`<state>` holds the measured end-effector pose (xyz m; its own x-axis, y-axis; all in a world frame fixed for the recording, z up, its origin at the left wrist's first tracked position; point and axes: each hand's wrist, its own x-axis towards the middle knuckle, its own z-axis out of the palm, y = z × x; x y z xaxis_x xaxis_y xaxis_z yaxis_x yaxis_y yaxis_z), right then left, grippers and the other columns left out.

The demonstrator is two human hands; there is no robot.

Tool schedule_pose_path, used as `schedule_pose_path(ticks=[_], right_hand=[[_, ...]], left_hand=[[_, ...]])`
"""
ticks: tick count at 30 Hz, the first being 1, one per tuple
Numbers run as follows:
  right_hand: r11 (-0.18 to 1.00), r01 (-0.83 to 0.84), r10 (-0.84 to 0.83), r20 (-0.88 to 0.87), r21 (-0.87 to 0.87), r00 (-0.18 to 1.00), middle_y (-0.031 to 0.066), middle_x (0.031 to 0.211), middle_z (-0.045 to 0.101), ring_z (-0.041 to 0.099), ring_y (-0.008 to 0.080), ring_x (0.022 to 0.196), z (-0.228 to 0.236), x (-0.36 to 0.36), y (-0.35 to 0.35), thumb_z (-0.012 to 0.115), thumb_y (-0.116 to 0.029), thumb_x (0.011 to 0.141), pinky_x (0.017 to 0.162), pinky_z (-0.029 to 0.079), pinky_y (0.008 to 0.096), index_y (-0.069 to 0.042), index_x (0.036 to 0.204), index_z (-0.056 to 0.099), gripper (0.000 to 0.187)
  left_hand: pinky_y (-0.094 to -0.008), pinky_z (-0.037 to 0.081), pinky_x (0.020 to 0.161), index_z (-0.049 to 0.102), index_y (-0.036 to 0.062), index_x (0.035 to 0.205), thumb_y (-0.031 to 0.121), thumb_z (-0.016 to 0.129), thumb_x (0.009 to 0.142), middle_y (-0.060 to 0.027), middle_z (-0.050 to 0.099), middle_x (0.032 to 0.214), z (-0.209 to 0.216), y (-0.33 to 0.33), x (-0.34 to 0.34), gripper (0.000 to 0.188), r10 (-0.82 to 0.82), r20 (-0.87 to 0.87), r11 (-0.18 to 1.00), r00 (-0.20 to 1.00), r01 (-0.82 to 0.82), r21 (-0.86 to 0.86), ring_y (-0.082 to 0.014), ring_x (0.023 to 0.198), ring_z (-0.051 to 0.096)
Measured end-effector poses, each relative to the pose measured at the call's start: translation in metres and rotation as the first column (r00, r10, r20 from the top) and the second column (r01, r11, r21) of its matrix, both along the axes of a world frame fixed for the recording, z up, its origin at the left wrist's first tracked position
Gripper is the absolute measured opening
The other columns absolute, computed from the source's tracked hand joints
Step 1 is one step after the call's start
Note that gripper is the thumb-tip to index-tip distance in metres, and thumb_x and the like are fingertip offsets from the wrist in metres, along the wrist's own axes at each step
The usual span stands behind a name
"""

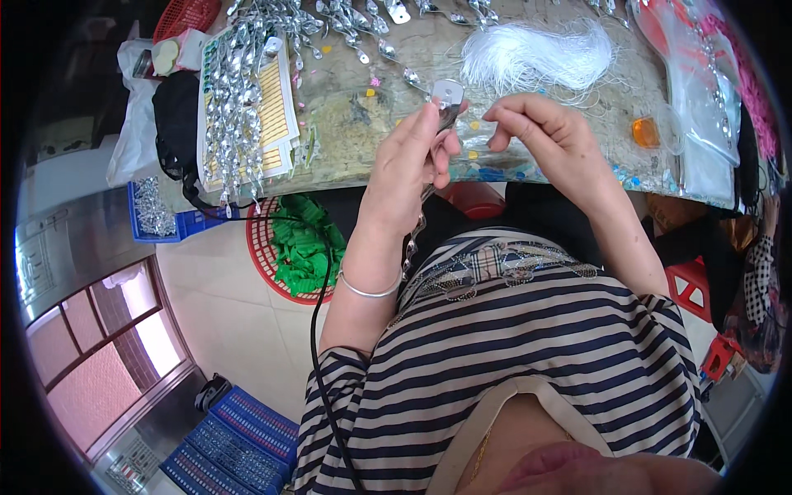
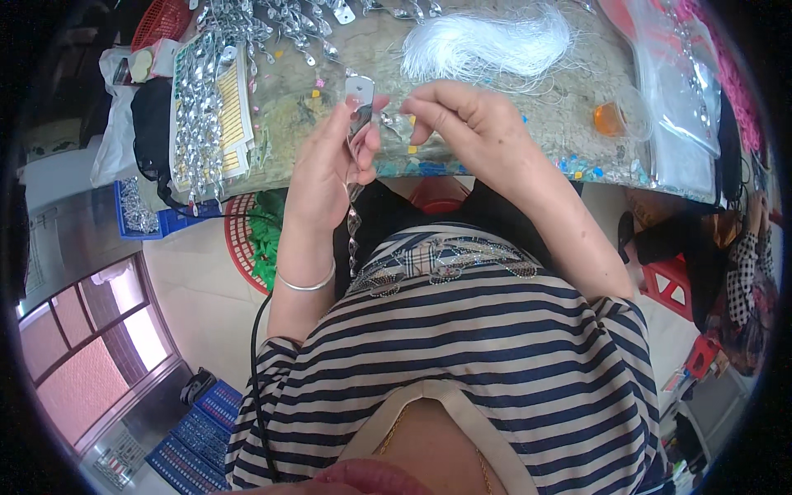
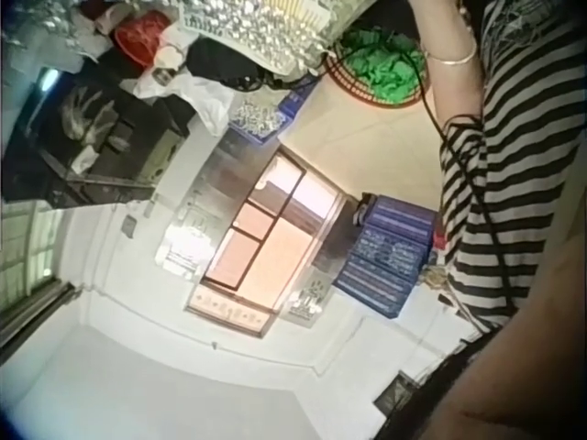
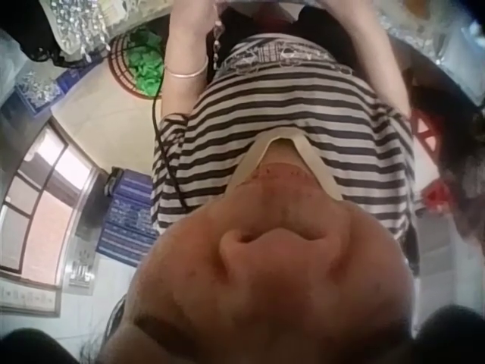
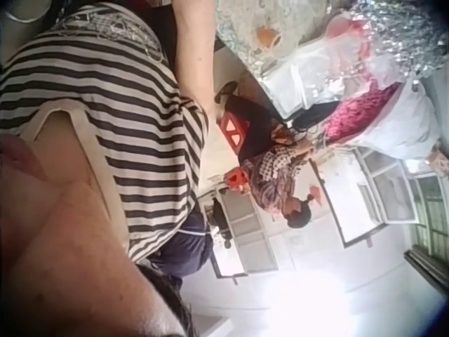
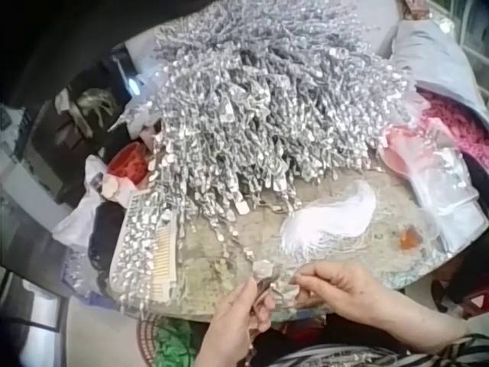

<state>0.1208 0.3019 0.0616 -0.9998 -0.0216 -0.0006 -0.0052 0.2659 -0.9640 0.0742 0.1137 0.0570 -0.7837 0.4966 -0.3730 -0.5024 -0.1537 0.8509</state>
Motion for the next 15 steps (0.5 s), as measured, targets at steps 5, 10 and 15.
schedule_pose_path(ticks=[5,10,15], right_hand=[[1.000,-0.002,0.002,-0.014,0.002,1.000,0.0014,0.070,0.057,0.055,0.0074,0.071,0.015,0.004,-0.008,0.048,-0.016,0.094,0.068,0.044,0.0213,0.001,0.095,0.061,0.021],[1.000,-0.007,0.007,0.073,-0.005,0.997,-0.0004,0.066,0.054,0.051,0.0063,0.064,0.021,0.005,-0.016,0.049,-0.017,0.094,0.061,0.042,0.0206,-0.001,0.094,0.062,0.020],[1.000,-0.002,0.001,0.055,0.012,0.998,-0.0012,0.064,0.052,0.049,0.0054,0.061,0.018,0.003,-0.019,0.049,-0.017,0.092,0.057,0.040,0.0209,-0.002,0.091,0.063,0.020]], left_hand=[[-0.0172,0.040,0.054,0.052,0.0034,0.123,0.023,0.050,0.095,0.0016,0.052,0.081,-0.008,0.001,0.011,0.034,0.112,-0.030,0.991,0.993,-0.109,0.079,-0.0028,0.066,0.045],[-0.0182,0.042,0.055,0.049,0.0029,0.127,0.021,0.051,0.094,-0.0002,0.054,0.082,-0.009,0.001,0.016,0.038,0.122,-0.142,0.992,0.982,-0.115,0.056,-0.0043,0.068,0.048],[-0.0176,0.042,0.055,0.050,0.0037,0.127,0.021,0.052,0.094,0.0000,0.054,0.080,-0.012,0.000,0.018,0.038,0.129,-0.208,0.991,0.969,-0.131,0.005,-0.0041,0.067,0.048]])
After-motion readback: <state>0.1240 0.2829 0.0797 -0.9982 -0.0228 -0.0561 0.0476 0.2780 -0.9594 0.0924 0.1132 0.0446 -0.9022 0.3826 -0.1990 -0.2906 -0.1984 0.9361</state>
